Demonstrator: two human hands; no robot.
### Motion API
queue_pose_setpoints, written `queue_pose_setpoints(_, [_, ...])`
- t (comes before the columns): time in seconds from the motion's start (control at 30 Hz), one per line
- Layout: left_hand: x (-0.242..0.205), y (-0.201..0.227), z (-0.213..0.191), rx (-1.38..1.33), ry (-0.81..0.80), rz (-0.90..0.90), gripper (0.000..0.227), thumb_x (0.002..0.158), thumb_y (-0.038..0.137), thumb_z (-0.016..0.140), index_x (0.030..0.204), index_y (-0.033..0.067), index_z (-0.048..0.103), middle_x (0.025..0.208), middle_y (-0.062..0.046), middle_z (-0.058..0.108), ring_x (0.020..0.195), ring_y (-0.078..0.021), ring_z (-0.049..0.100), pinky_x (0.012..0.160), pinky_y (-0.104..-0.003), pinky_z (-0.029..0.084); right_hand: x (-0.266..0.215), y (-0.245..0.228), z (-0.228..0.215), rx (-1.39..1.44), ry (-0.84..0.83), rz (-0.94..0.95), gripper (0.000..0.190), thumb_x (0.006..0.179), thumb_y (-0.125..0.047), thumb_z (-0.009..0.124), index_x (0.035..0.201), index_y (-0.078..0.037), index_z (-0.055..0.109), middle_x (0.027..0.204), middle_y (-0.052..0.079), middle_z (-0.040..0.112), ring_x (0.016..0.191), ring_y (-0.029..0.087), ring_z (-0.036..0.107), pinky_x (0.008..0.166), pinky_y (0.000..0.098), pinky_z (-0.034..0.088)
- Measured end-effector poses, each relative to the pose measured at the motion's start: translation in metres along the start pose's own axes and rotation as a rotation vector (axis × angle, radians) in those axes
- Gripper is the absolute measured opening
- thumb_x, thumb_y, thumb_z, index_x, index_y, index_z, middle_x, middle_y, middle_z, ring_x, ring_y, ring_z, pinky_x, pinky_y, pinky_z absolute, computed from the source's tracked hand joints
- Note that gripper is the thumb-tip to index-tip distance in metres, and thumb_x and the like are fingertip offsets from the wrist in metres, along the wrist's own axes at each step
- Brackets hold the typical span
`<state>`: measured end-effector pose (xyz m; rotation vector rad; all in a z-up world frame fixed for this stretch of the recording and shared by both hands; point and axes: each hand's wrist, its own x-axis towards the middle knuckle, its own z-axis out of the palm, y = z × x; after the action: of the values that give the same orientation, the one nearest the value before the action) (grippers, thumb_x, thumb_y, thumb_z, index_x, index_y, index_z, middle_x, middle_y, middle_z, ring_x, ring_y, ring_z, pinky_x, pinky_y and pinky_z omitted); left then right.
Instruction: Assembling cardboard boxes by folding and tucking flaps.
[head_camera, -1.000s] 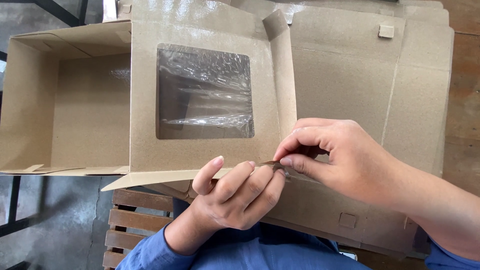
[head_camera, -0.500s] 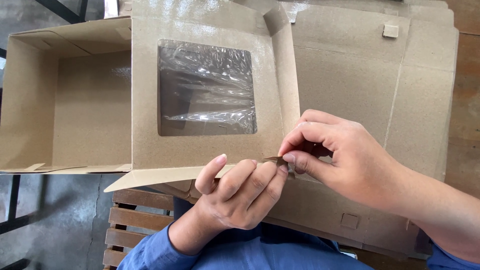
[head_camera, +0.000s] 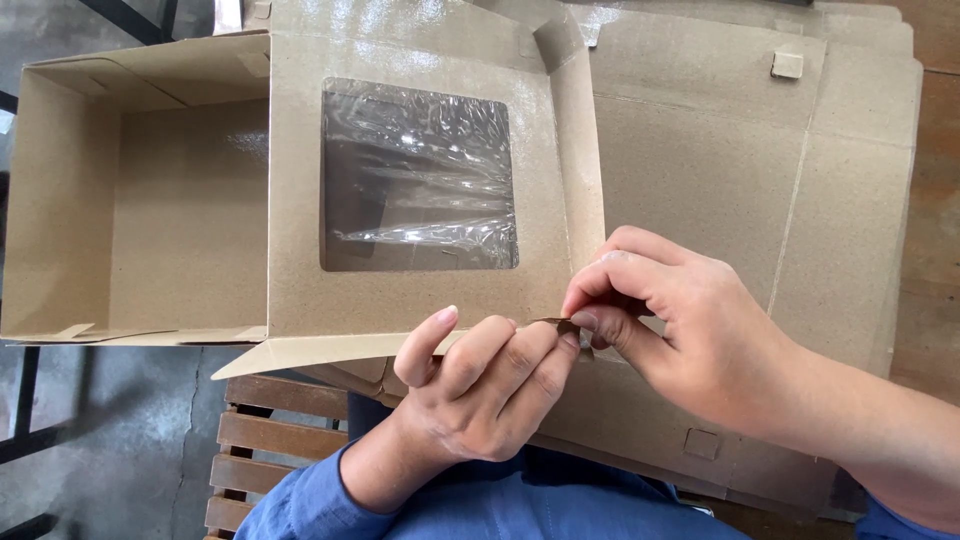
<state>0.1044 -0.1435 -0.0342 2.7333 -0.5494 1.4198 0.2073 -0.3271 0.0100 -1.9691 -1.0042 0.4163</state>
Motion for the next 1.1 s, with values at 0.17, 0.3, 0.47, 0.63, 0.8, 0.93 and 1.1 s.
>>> queue_pose_setpoints(0.17, [0.002,0.002,-0.002,-0.003,-0.014,-0.03,0.017,0.109,0.024,0.057,0.096,0.0263,0.068,0.093,0.015,0.067,0.087,-0.0076,0.054,0.11,-0.034,0.027,-0.002,0.0,0.001,-0.028,0.015,-0.035,0.011,0.098,-0.007,0.059,0.094,-0.013,0.068,0.087,-0.001,0.064,0.068,0.01,0.061,0.064,0.022,0.05])
queue_pose_setpoints(0.3, [0.003,0.003,-0.002,0.004,-0.016,-0.046,0.017,0.109,0.026,0.056,0.097,0.0268,0.069,0.093,0.015,0.067,0.087,-0.0075,0.054,0.109,-0.034,0.028,-0.004,-0.001,0.004,-0.039,0.042,-0.051,0.013,0.096,-0.003,0.058,0.096,-0.012,0.067,0.09,0.001,0.063,0.072,0.011,0.062,0.068,0.0221,0.053])
queue_pose_setpoints(0.47, [0.003,0.004,-0.003,0.013,-0.031,-0.047,0.018,0.109,0.024,0.056,0.097,0.0268,0.069,0.093,0.015,0.066,0.088,-0.0071,0.053,0.11,-0.034,0.026,-0.006,0.003,0.009,-0.06,0.052,-0.078,0.011,0.1,-0.008,0.055,0.099,-0.011,0.065,0.092,0.003,0.059,0.071,0.012,0.061,0.069,0.0228,0.053])
queue_pose_setpoints(0.63, [0.004,0.003,-0.003,0.036,-0.019,-0.05,0.018,0.11,0.025,0.056,0.097,0.0271,0.068,0.093,0.016,0.067,0.088,-0.0067,0.054,0.11,-0.034,0.026,-0.009,0.006,0.011,-0.11,0.085,-0.113,0.01,0.101,-0.009,0.054,0.103,-0.011,0.064,0.095,0.003,0.059,0.074,0.014,0.061,0.067,0.0251,0.053])
queue_pose_setpoints(0.8, [0.004,0.002,-0.003,0.04,-0.025,-0.064,0.02,0.109,0.022,0.055,0.093,0.027,0.066,0.091,0.014,0.066,0.088,-0.008,0.054,0.111,-0.034,0.026,-0.012,0.009,0.013,-0.171,0.071,-0.155,0.01,0.102,-0.012,0.054,0.104,-0.013,0.063,0.098,0.003,0.058,0.072,0.015,0.061,0.061,0.0266,0.053])
queue_pose_setpoints(0.93, [0.003,0.006,-0.001,0.064,-0.041,-0.077,0.021,0.108,0.022,0.057,0.092,0.0264,0.068,0.091,0.014,0.063,0.087,-0.0082,0.052,0.111,-0.034,0.027,-0.007,0.008,0.008,-0.116,0.031,-0.134,0.008,0.1,-0.01,0.057,0.102,-0.012,0.065,0.096,0.003,0.06,0.074,0.015,0.062,0.067,0.0261,0.053])
queue_pose_setpoints(1.1, [0.0,0.006,0.001,0.078,-0.046,-0.083,0.016,0.105,0.024,0.066,0.089,0.0271,0.068,0.091,0.012,0.059,0.087,-0.0092,0.052,0.108,-0.034,0.031,-0.003,0.006,-0.002,-0.029,-0.103,-0.109,0.016,0.1,-0.005,0.052,0.107,-0.009,0.065,0.097,0.004,0.063,0.075,0.015,0.066,0.071,0.0239,0.055])
